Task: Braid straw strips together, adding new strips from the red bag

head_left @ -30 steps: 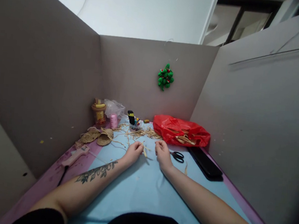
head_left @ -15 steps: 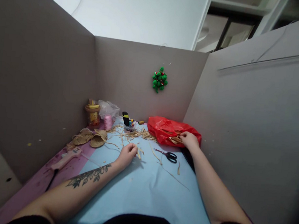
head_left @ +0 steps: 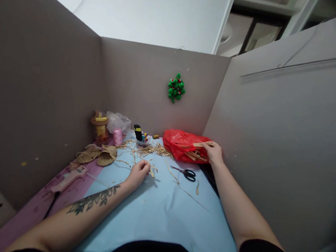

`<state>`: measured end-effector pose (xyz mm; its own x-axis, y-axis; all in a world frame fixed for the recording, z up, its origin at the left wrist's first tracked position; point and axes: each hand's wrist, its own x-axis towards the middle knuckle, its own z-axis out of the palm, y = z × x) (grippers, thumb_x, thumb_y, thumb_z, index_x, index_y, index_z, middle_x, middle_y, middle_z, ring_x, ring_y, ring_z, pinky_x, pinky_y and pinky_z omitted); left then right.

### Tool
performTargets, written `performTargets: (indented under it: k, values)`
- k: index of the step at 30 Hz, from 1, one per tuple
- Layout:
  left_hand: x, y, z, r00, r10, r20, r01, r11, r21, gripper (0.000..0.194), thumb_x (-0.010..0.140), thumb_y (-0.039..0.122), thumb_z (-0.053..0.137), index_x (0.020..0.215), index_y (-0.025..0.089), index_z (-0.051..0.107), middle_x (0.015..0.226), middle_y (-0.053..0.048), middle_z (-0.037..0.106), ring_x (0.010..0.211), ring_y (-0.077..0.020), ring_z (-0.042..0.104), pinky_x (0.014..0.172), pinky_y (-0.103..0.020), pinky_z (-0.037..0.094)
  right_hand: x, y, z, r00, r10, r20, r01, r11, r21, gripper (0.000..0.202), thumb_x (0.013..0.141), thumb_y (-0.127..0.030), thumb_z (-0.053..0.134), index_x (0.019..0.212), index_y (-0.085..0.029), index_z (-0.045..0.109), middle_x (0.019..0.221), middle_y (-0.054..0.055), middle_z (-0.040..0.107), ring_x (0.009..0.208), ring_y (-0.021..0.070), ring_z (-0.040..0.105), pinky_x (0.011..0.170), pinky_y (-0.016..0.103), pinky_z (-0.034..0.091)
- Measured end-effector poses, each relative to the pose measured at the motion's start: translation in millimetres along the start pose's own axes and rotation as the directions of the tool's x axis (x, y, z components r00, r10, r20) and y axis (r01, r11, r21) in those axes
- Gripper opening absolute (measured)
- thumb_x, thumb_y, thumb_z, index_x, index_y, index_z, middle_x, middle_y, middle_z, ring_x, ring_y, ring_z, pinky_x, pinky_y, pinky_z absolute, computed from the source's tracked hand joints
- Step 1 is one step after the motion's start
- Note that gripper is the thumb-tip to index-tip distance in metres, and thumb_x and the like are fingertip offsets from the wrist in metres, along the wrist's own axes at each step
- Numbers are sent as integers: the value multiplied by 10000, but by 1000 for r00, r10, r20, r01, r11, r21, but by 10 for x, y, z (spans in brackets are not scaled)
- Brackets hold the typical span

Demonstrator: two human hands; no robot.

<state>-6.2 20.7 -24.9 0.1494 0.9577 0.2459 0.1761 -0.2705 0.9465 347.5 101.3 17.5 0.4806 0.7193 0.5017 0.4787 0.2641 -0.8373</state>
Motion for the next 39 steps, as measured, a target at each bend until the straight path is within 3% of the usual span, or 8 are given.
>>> performTargets:
  k: [6, 14, 18, 21, 27, 32, 35, 39]
  values:
    - [9, -25, -2, 1000, 0, 2, 0, 1000, -14, 185, 729, 324, 466, 631, 167, 466, 517, 44, 459, 484, -91, 400, 496, -204, 319, -29, 229, -108, 958, 257, -131, -196, 914, 356, 227, 514, -299, 666, 635, -173, 520, 500, -28, 552, 438, 108, 502, 446, 231, 436]
    - [7, 5, -8, 1000, -14, -10, 14, 1000, -4, 194, 726, 335, 466, 625, 170, 458, 522, 46, 453, 489, -91, 396, 504, -204, 322, -136, 335, -19, 963, 156, -218, -96, 960, 264, 197, 501, -183, 615, 683, -152, 545, 599, -29, 539, 548, 115, 519, 548, 242, 450]
    - [10, 18, -3, 1000, -23, -8, 23, 1000, -10, 209, 720, 357, 470, 625, 171, 462, 521, 44, 459, 484, -93, 400, 495, -206, 318, -4, 203, -372, 808, -32, -588, 115, 988, 104, 231, 615, -153, 500, 844, -154, 529, 770, 0, 544, 710, 124, 533, 721, 269, 448]
    - [-1, 55, -1, 999, -35, -2, 35, 999, -4, 209, 716, 360, 469, 625, 172, 465, 520, 42, 459, 481, -96, 395, 486, -208, 311, 33, 99, -557, 740, -145, -656, 210, 978, 21, 253, 659, -145, 476, 911, -153, 498, 835, 16, 531, 768, 126, 530, 786, 275, 432]
    - [-11, 71, 2, 999, -40, -4, 40, 999, -6, 211, 699, 370, 477, 618, 175, 465, 512, 41, 460, 480, -102, 402, 490, -213, 313, -69, 96, -435, 815, -131, -564, 196, 979, 56, 216, 667, -185, 501, 878, -145, 493, 809, 30, 537, 726, 131, 534, 738, 264, 449]
    - [-8, 46, 6, 999, -32, 5, 32, 999, -12, 211, 705, 370, 475, 630, 173, 470, 520, 42, 473, 480, -99, 410, 498, -215, 323, -212, 198, -245, 883, 2, -470, -8, 1000, -12, 205, 685, -232, 502, 875, -157, 481, 784, 25, 541, 716, 141, 544, 709, 268, 455]
    - [-16, 71, 6, 1000, -30, -1, 30, 1000, -10, 192, 698, 347, 481, 621, 172, 464, 515, 45, 463, 481, -97, 407, 496, -212, 323, -320, 188, -4, 894, 81, -440, -121, 990, -65, 222, 721, -250, 454, 924, -162, 469, 799, 42, 556, 727, 154, 557, 701, 271, 458]
    - [-14, 69, 1, 1000, -28, -11, 28, 1000, -13, 201, 711, 353, 476, 628, 171, 470, 516, 44, 460, 480, -96, 402, 484, -208, 316, -376, 99, 435, 979, 84, -188, -108, 986, -124, 214, 729, -294, 462, 883, -156, 516, 754, 54, 602, 696, 171, 585, 643, 267, 470]
